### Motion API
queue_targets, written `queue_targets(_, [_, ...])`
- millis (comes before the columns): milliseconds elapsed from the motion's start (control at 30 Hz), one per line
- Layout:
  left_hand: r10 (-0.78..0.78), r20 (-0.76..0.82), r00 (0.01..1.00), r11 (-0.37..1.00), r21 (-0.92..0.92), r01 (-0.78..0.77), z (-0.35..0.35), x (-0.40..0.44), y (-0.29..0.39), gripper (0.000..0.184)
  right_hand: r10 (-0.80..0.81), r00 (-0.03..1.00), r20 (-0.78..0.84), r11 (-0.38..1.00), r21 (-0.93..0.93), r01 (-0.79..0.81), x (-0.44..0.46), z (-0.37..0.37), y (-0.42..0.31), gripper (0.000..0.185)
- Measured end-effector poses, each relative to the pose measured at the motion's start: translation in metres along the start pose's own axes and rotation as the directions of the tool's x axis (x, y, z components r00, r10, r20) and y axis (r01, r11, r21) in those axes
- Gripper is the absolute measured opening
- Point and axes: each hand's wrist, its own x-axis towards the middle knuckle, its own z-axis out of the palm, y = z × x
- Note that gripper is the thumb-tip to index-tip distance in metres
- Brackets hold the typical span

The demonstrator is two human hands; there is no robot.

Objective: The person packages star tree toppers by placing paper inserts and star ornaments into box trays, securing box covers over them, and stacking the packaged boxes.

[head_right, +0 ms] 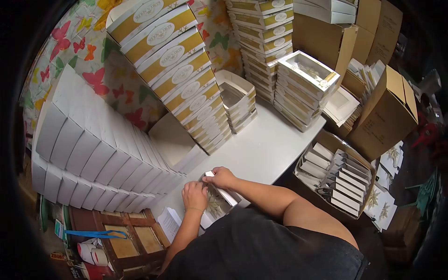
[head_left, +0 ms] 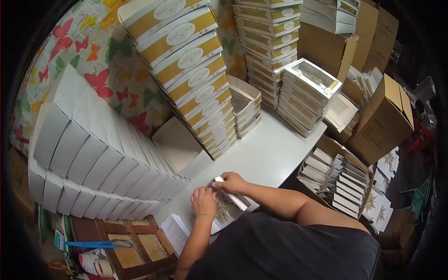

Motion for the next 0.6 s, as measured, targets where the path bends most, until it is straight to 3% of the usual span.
queue_targets(100, [-0.063,0.038,0.997,0.994,0.092,0.060,0.002,-0.005,-0.002,0.023,-0.037,0.998,-0.041,0.999,-0.030,0.036,-0.002,0.003,-0.008,0.050])
queue_targets(267, [-0.237,0.106,0.966,0.969,-0.042,0.243,-0.002,-0.001,-0.003,0.021,-0.062,0.991,0.115,0.998,-0.018,0.065,-0.007,-0.007,-0.028,0.051])
queue_targets(333, [-0.394,0.182,0.901,0.819,-0.376,0.434,-0.004,0.003,-0.007,0.021,-0.080,0.994,0.071,0.997,-0.007,0.080,-0.004,-0.002,-0.028,0.051])
queue_targets(400, [-0.497,0.306,0.812,0.523,-0.641,0.562,-0.006,0.004,-0.011,0.020,-0.095,0.995,0.042,0.996,0.003,0.095,-0.001,0.005,-0.026,0.052])
queue_targets(433, [-0.513,0.295,0.806,0.515,-0.645,0.565,-0.004,0.004,-0.011,0.020,-0.104,0.993,0.056,0.994,-0.008,0.105,-0.001,0.007,-0.026,0.052])
queue_targets(567, [-0.265,0.185,0.946,0.476,-0.829,0.295,0.005,0.007,-0.011,0.014,-0.193,0.973,0.123,0.970,0.170,0.171,-0.002,0.011,-0.022,0.052])
queue_targets(600, [-0.272,0.175,0.946,0.476,-0.830,0.290,0.004,0.008,-0.010,0.014,-0.201,0.971,0.128,0.970,0.164,0.180,-0.004,0.011,-0.025,0.052])
